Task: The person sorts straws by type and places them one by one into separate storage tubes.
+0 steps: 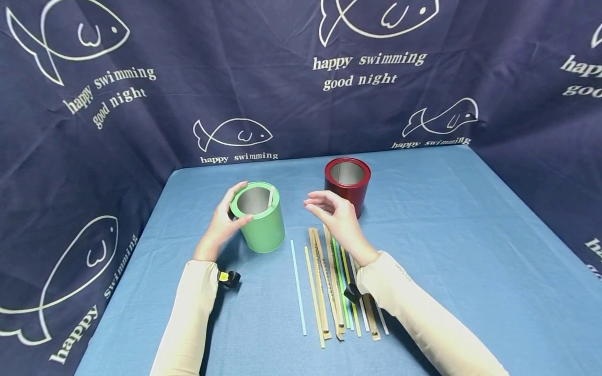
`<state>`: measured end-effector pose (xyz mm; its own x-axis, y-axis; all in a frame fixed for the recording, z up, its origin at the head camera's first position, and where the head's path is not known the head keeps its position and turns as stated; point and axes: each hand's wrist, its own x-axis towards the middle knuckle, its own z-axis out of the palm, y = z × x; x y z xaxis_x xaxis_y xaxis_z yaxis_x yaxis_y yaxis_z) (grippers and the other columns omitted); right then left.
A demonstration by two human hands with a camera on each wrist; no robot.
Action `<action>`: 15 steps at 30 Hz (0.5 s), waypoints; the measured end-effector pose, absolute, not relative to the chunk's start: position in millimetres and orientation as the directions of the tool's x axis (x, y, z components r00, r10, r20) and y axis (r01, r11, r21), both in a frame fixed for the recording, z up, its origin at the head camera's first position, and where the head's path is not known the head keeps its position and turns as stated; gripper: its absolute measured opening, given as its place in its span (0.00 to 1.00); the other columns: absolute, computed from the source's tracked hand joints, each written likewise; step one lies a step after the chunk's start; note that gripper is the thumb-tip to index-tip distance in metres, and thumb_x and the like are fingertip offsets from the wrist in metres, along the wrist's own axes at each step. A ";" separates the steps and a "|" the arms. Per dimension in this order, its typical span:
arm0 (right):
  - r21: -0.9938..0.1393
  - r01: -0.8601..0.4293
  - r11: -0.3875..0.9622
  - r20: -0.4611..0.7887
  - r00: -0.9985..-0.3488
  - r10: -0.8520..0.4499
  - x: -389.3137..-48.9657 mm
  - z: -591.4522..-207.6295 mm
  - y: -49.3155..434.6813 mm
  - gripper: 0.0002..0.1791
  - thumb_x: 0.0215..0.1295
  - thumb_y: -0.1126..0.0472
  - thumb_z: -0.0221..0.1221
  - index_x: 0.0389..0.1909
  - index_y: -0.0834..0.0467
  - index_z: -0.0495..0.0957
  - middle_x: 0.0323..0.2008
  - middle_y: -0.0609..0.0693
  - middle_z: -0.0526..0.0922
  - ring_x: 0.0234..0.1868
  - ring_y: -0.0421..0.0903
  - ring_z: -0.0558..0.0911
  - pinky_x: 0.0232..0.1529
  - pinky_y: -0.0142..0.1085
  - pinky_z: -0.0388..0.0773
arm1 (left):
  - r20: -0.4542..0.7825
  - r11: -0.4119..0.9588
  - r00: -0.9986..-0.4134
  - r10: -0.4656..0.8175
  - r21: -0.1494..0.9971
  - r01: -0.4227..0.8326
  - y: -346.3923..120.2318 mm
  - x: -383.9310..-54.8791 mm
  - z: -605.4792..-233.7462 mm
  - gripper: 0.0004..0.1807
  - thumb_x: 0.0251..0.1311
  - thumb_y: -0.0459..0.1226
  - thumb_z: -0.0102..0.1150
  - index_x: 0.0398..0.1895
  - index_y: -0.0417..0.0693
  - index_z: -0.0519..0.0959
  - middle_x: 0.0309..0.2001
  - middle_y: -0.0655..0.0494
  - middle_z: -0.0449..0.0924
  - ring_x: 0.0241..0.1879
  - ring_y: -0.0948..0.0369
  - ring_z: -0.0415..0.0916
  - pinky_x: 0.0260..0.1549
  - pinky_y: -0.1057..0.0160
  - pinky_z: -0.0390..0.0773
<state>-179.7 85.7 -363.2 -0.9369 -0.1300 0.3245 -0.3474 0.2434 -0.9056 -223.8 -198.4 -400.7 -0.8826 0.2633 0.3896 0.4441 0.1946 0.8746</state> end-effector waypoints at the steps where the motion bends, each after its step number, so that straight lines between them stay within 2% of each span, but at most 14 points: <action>1: -0.903 -0.351 0.249 0.328 -0.936 -0.129 -182.5 -366.9 87.8 0.15 0.62 0.60 0.63 0.49 0.59 0.80 0.44 0.56 0.87 0.48 0.48 0.85 0.53 0.36 0.80 | 0.391 0.194 -0.882 0.263 0.874 0.445 -198.5 -224.1 -400.5 0.44 0.47 0.30 0.60 0.73 0.42 0.58 0.71 0.40 0.60 0.57 0.68 0.67 0.56 0.77 0.69; 10: -0.898 -0.313 0.310 0.286 -0.949 -0.130 -182.3 -369.0 100.6 0.16 0.63 0.57 0.63 0.50 0.58 0.81 0.44 0.56 0.87 0.47 0.48 0.86 0.53 0.36 0.80 | 0.377 0.194 -0.888 0.264 0.881 0.432 -199.4 -226.1 -400.8 0.44 0.48 0.30 0.61 0.73 0.42 0.58 0.71 0.41 0.61 0.57 0.66 0.67 0.57 0.76 0.69; 15: -0.908 -0.254 0.333 0.221 -0.966 -0.135 -181.6 -369.2 109.9 0.16 0.63 0.57 0.62 0.50 0.59 0.81 0.43 0.57 0.87 0.46 0.51 0.86 0.49 0.31 0.81 | 0.377 0.191 -0.889 0.261 0.882 0.430 -201.0 -225.7 -400.7 0.44 0.48 0.30 0.61 0.73 0.42 0.58 0.71 0.41 0.60 0.58 0.65 0.66 0.57 0.76 0.68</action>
